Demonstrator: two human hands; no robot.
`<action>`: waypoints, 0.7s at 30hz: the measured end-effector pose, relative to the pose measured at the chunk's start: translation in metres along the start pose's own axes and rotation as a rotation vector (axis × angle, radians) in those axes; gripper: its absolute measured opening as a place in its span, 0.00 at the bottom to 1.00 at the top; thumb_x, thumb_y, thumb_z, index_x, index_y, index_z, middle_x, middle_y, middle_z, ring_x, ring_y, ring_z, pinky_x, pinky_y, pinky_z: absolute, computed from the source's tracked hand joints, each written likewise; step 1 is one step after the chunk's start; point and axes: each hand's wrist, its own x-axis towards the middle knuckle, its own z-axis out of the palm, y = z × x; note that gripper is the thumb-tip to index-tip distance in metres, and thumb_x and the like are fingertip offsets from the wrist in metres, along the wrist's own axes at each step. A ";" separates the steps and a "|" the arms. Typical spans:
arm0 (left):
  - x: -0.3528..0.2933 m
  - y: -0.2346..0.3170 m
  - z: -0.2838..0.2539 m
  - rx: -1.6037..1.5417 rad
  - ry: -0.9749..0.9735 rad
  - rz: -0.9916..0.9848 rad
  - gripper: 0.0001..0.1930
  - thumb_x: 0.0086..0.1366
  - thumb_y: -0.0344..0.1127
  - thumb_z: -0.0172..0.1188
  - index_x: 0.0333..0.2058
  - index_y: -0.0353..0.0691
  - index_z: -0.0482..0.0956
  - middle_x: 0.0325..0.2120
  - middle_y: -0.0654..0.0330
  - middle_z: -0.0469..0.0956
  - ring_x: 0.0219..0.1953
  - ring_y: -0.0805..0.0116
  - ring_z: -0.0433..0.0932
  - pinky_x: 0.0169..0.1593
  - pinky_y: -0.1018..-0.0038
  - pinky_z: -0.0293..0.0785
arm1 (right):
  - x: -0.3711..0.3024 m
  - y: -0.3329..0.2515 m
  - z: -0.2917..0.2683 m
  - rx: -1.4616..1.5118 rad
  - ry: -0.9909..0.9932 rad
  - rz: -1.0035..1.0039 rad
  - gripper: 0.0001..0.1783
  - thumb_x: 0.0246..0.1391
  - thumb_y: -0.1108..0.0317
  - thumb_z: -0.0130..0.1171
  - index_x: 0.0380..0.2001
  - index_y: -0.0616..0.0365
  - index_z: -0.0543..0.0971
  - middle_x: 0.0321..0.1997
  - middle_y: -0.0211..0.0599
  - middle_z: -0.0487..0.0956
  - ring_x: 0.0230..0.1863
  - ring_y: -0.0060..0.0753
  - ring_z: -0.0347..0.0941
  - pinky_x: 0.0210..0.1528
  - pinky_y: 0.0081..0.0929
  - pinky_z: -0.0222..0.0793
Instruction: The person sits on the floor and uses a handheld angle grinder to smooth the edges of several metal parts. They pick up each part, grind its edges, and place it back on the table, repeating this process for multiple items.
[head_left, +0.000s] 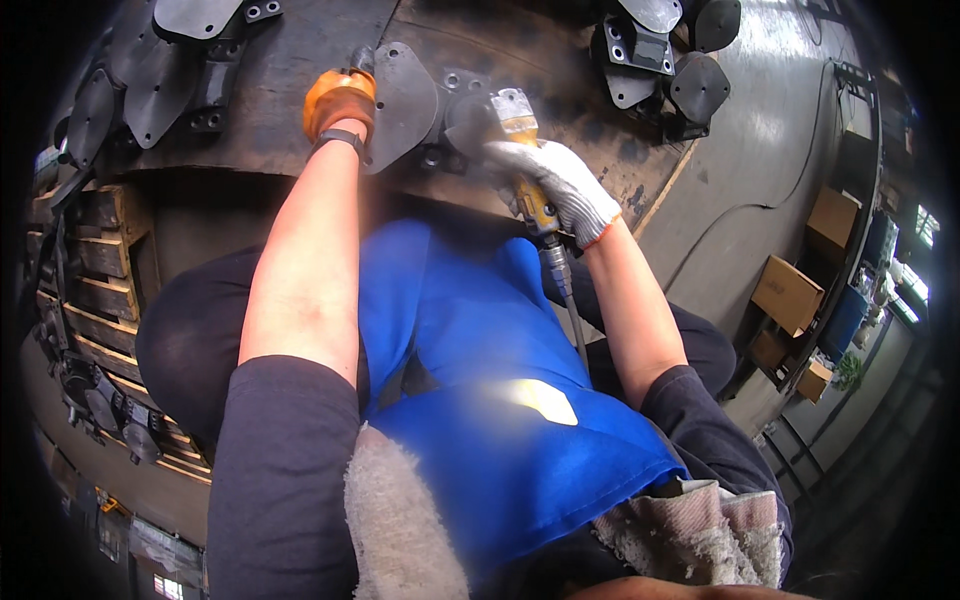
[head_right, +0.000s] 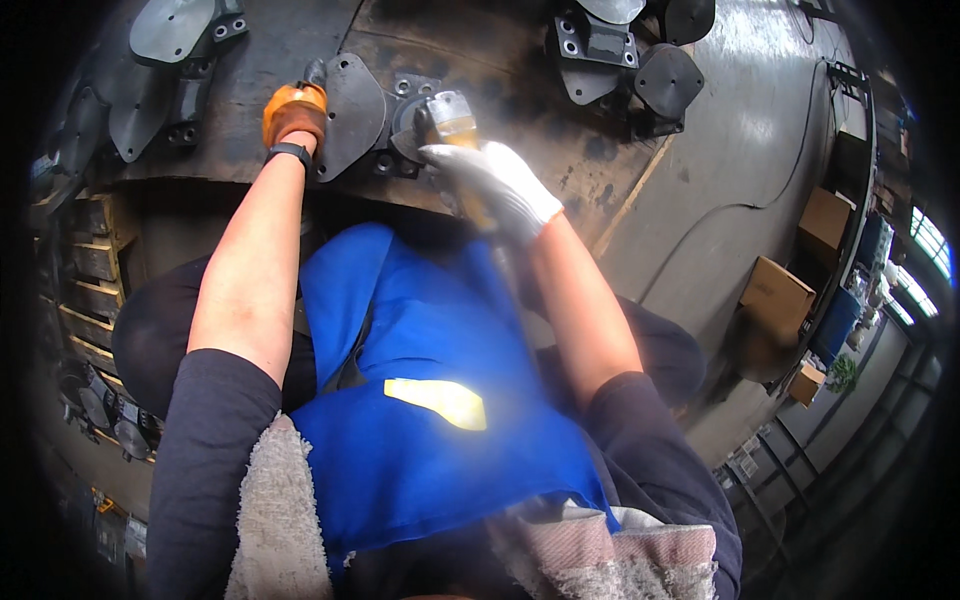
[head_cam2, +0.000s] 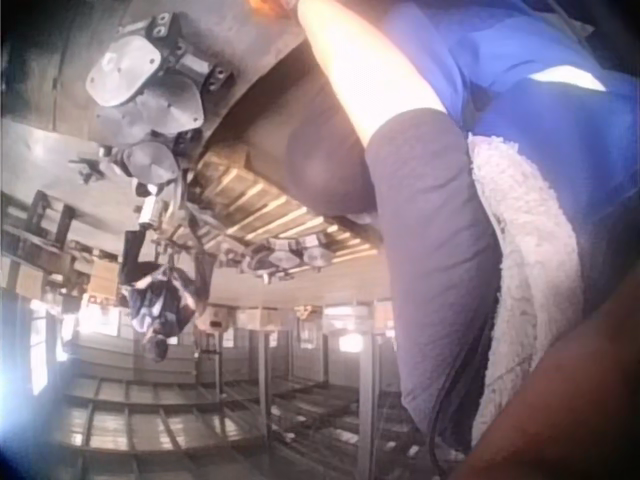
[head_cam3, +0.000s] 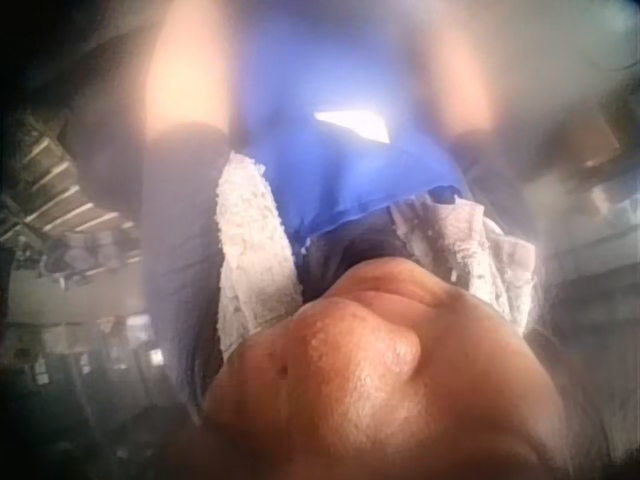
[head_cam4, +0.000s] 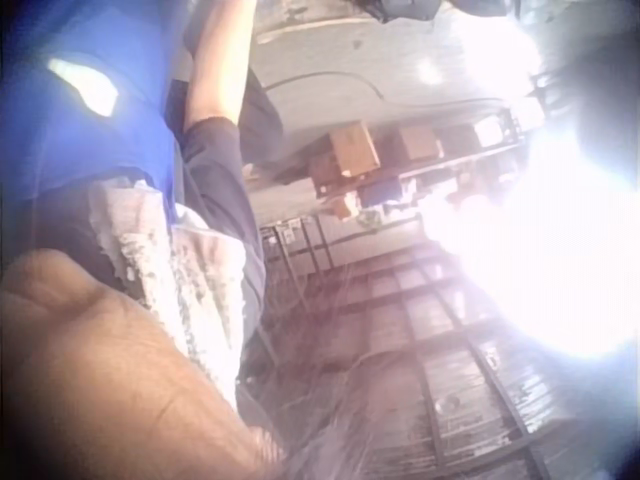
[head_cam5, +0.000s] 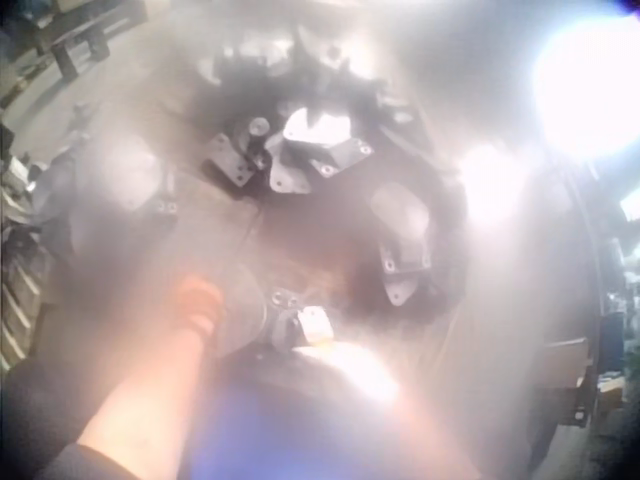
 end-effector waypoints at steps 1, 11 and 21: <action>0.001 0.000 0.001 0.007 -0.007 -0.009 0.27 0.64 0.62 0.54 0.48 0.49 0.83 0.49 0.54 0.82 0.53 0.51 0.80 0.56 0.61 0.76 | 0.000 0.002 0.000 0.012 0.017 -0.004 0.20 0.54 0.52 0.68 0.34 0.59 0.80 0.24 0.32 0.78 0.20 0.23 0.73 0.22 0.20 0.69; -0.003 0.001 -0.004 -0.014 -0.012 -0.011 0.32 0.65 0.68 0.49 0.49 0.48 0.83 0.51 0.51 0.81 0.55 0.47 0.78 0.57 0.58 0.74 | -0.004 -0.003 -0.002 -0.001 0.036 0.001 0.21 0.54 0.51 0.68 0.33 0.61 0.80 0.21 0.33 0.77 0.16 0.25 0.71 0.17 0.20 0.66; -0.007 0.002 -0.007 -0.038 -0.002 0.002 0.30 0.64 0.67 0.51 0.49 0.48 0.83 0.49 0.51 0.82 0.53 0.47 0.79 0.55 0.58 0.75 | 0.000 0.000 0.001 0.008 0.036 -0.012 0.20 0.54 0.51 0.68 0.32 0.60 0.80 0.20 0.32 0.76 0.17 0.24 0.71 0.17 0.21 0.65</action>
